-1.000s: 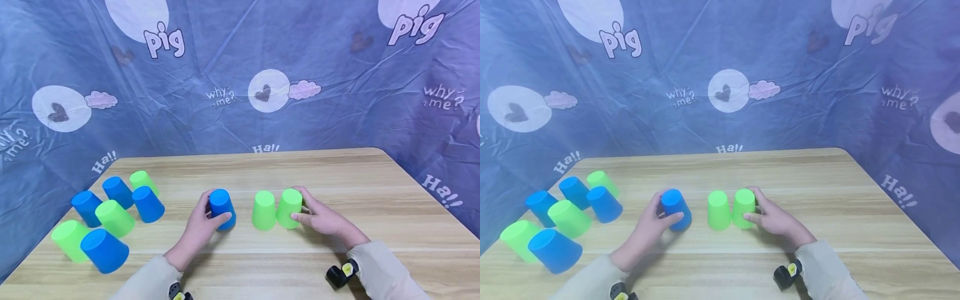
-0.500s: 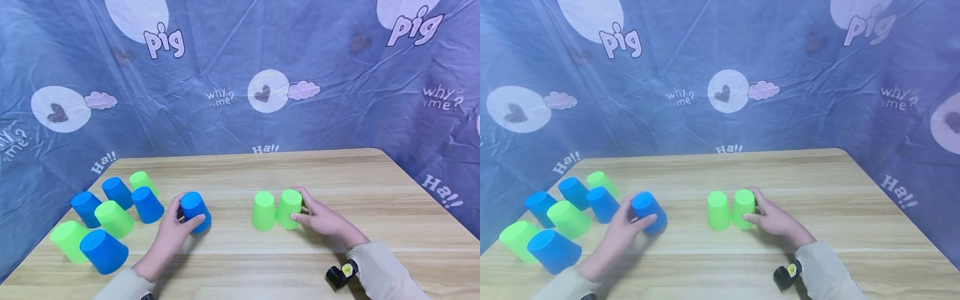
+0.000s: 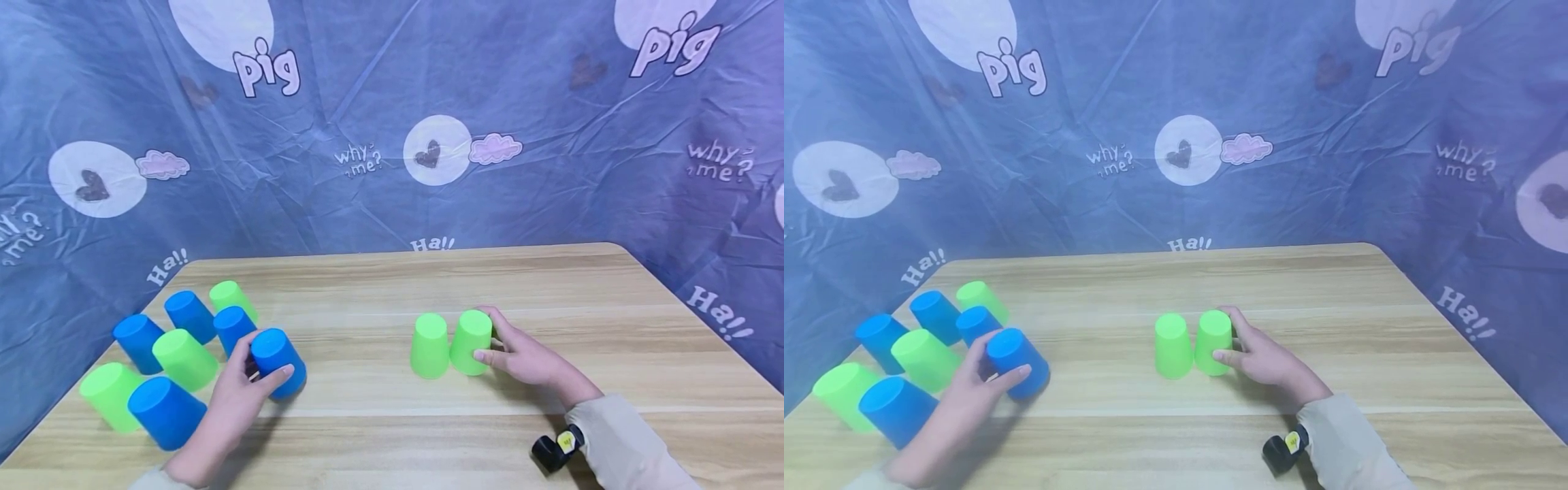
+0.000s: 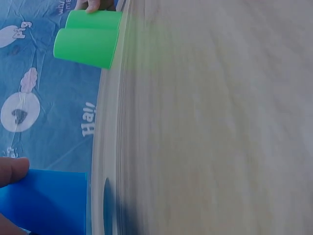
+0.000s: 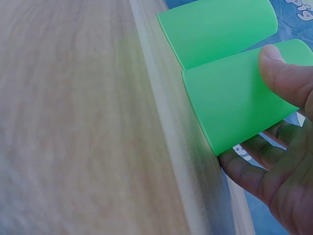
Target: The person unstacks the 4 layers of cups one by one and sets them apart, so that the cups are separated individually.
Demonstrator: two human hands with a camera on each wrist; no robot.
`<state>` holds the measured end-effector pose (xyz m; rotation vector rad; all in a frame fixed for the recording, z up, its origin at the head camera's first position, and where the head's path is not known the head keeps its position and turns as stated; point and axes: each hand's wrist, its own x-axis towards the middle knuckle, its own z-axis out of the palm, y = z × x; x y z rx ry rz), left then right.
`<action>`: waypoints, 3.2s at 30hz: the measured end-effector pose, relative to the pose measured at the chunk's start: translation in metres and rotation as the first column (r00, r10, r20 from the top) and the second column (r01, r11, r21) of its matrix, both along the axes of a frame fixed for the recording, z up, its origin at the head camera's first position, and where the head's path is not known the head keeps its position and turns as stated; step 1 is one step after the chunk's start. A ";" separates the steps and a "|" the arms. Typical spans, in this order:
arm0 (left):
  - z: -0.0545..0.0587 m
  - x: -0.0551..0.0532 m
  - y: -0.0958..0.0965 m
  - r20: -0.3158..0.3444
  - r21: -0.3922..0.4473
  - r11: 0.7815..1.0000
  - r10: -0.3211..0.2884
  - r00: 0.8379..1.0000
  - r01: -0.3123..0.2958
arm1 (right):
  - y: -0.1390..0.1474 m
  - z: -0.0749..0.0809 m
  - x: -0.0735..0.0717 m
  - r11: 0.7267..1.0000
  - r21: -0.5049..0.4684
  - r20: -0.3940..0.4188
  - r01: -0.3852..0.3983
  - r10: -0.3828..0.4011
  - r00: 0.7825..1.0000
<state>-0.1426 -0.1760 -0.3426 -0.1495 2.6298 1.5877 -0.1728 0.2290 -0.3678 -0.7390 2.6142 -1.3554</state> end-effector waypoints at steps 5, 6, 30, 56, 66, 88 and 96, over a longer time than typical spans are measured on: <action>0.000 0.001 -0.012 0.037 -0.027 1.000 0.016 0.999 -0.015 | -0.001 -0.002 -0.001 1.000 0.001 0.004 0.005 -0.005 1.000; 0.000 0.001 -0.013 0.045 -0.033 0.999 0.022 0.999 -0.020 | -0.001 -0.002 -0.001 1.000 0.001 0.007 0.009 -0.009 1.000; 0.004 -0.002 -0.029 0.142 -0.115 0.988 0.119 0.983 -0.103 | 0.000 -0.001 -0.001 1.000 0.011 -0.002 0.008 -0.008 1.000; -0.003 -0.001 -0.031 0.150 -0.052 0.981 0.192 0.970 -0.186 | 0.000 0.000 0.000 1.000 0.014 -0.006 0.001 0.000 1.000; -0.003 -0.002 -0.034 0.158 -0.046 0.979 0.204 0.966 -0.200 | 0.001 0.001 0.000 1.000 0.014 -0.007 0.002 -0.002 1.000; 0.030 0.007 -0.002 -0.515 -0.084 0.934 0.257 0.818 -0.346 | 0.000 -0.003 -0.002 1.000 0.000 -0.002 0.000 0.000 1.000; 0.022 0.004 0.023 -0.778 0.103 0.979 0.189 0.600 -0.175 | 0.001 -0.003 0.000 1.000 0.004 0.011 0.014 -0.014 1.000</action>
